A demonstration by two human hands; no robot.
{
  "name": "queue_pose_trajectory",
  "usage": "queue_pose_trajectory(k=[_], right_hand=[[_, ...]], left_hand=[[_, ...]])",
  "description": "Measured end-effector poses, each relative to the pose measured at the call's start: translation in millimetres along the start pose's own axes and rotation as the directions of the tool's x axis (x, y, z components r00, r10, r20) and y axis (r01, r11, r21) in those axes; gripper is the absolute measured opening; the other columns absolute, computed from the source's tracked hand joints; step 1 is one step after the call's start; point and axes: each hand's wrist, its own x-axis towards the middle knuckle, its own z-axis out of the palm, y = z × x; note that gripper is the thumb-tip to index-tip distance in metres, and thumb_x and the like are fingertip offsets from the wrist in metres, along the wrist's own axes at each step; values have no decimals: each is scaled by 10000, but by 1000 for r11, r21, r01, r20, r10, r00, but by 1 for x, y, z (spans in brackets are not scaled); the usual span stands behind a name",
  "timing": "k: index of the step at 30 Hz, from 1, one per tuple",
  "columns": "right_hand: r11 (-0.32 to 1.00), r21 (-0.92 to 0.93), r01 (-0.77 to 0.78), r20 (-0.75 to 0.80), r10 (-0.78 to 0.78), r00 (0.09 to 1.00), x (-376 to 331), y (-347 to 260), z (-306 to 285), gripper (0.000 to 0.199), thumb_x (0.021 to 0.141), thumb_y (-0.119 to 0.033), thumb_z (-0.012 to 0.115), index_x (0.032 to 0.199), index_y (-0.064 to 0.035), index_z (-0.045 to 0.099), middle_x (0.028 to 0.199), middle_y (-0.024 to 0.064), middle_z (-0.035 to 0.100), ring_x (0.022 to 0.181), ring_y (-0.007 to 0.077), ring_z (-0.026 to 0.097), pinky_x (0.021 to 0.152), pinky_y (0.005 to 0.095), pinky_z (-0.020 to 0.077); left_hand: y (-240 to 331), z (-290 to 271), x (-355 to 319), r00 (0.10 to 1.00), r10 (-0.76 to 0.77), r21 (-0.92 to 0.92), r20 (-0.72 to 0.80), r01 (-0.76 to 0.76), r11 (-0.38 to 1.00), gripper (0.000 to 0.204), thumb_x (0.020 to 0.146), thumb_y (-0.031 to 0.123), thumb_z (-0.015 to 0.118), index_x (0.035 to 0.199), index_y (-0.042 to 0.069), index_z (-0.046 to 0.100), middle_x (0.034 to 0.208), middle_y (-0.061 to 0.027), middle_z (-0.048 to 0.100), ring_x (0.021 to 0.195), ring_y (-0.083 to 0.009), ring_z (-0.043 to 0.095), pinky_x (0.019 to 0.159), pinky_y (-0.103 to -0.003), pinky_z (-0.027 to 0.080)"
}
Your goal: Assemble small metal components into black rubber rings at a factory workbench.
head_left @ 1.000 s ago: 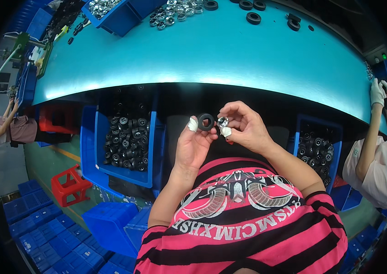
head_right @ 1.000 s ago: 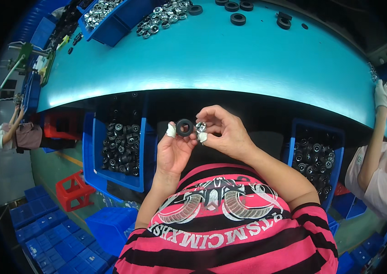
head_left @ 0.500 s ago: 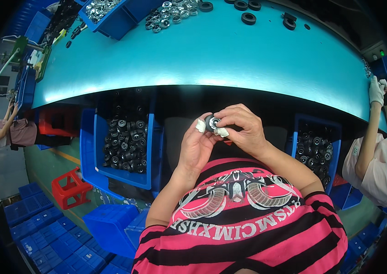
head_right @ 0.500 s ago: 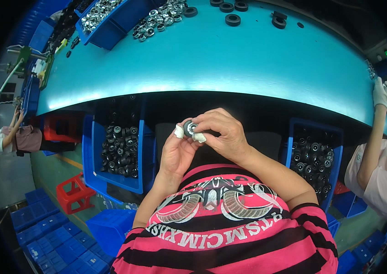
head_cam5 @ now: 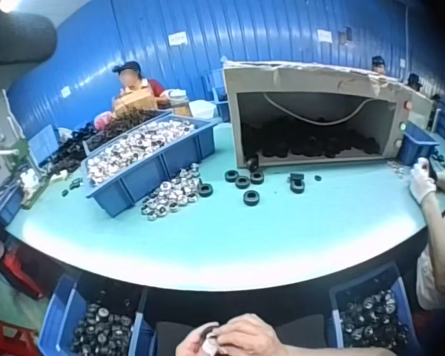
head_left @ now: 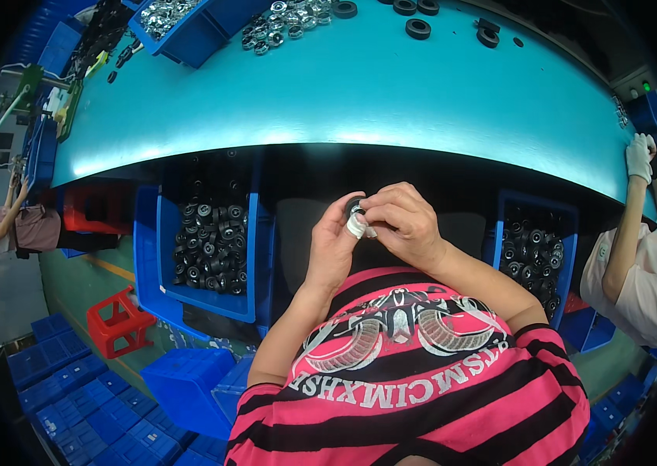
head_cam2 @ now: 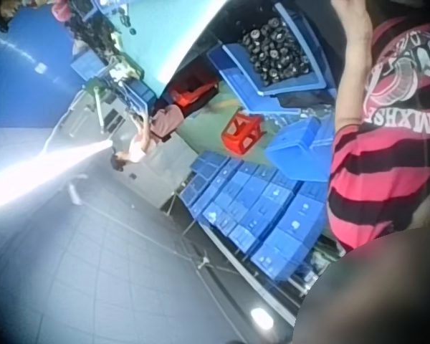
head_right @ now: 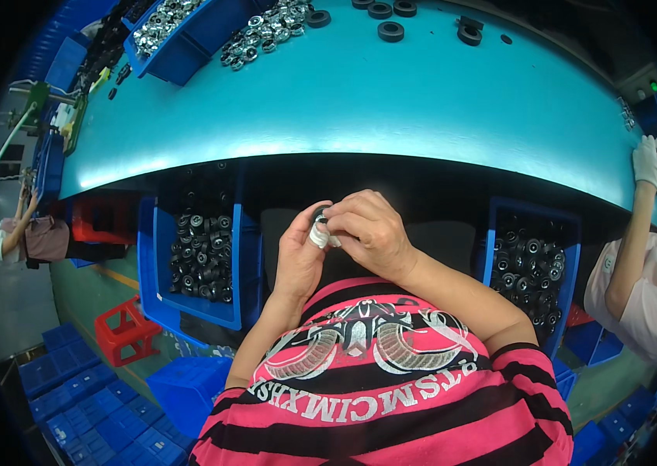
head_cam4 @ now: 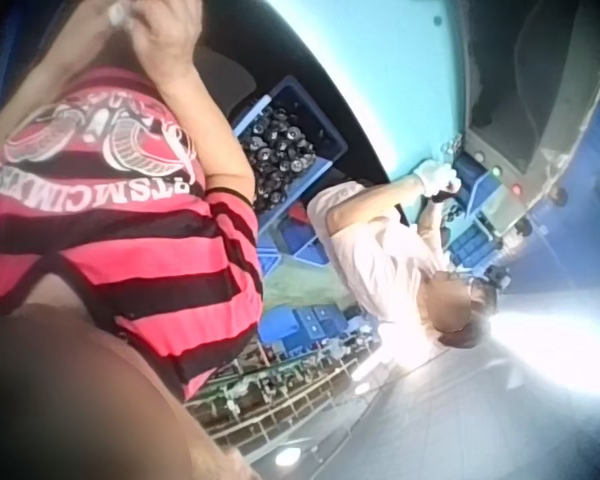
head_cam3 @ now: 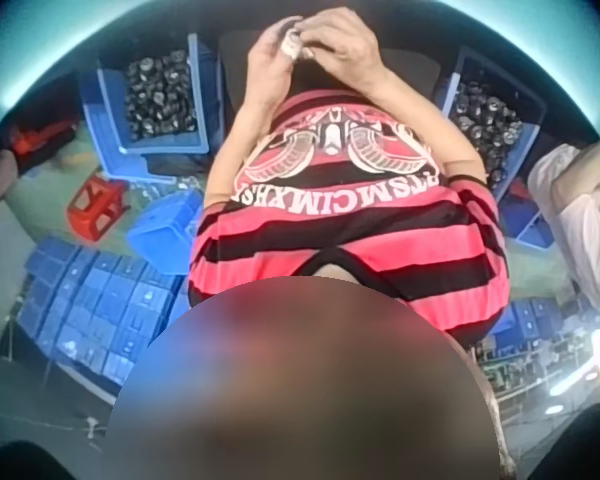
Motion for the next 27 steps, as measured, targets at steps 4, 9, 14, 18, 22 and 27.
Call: queue_pose_trajectory(k=[4, 9, 14, 18, 22, 27], right_hand=[[767, 501, -401, 65, 429, 901, 0, -4, -1, 368, 761, -5, 820, 1101, -61, 692, 1085, 61, 697, 948, 197, 687, 865, 321, 566], [806, 322, -496, 258, 430, 865, -6, 10, -7, 370, 871, -82, 780, 1229, -42, 694, 1122, 85, 661, 1001, 181, 674, 878, 304, 564], [830, 288, -478, 294, 399, 869, -8, -2, -1, 351, 846, -127, 807, 1184, -61, 742, 1024, 82, 703, 892, 194, 695, 774, 313, 552], [937, 175, -303, 159, 277, 948, -11, 0, 3, 328, 809, -113, 818, 1132, -68, 774, 980, 79, 718, 867, 204, 690, 741, 317, 542], [975, 57, -215, 147, 205, 968, -11, -1, 0, 319, 808, -99, 820, 1123, -65, 783, 969, 84, 723, 877, 206, 692, 737, 317, 546], [610, 431, -665, 311, 591, 744, -11, 3, 0, 257, 859, -39, 795, 1115, -46, 790, 1007, 79, 702, 883, 142, 694, 750, 286, 553]], left_hand=[[-1, 2, 1, 1000, -6, -132, -14, 4, 991, 390, 1043, 211, 645, 1381, 35, 563, 1149, -58, 650, 954, -145, 646, 823, -303, 544], [0, -7, 2, 997, 79, -135, 5, -78, 988, 323, 1041, 211, 646, 1307, 47, 562, 1025, -29, 620, 828, -96, 597, 697, -265, 509], [-2, -6, 4, 994, 110, -92, -12, -111, 990, 247, 1056, 183, 621, 1259, 59, 554, 920, -13, 609, 727, -70, 558, 607, -216, 451], [-6, -3, 7, 989, 140, 18, -58, -139, 990, 225, 1043, 187, 644, 1227, 78, 574, 859, 17, 590, 661, -41, 530, 537, -190, 409], [-12, -1, 7, 982, 157, 92, -106, -148, 985, 204, 1040, 168, 646, 1215, 76, 597, 866, 11, 606, 633, -46, 538, 513, -204, 428], [-9, -3, 11, 994, 38, 21, -99, -36, 999, 292, 1033, 163, 653, 1300, 46, 641, 925, -36, 666, 635, -85, 588, 535, -249, 518]])
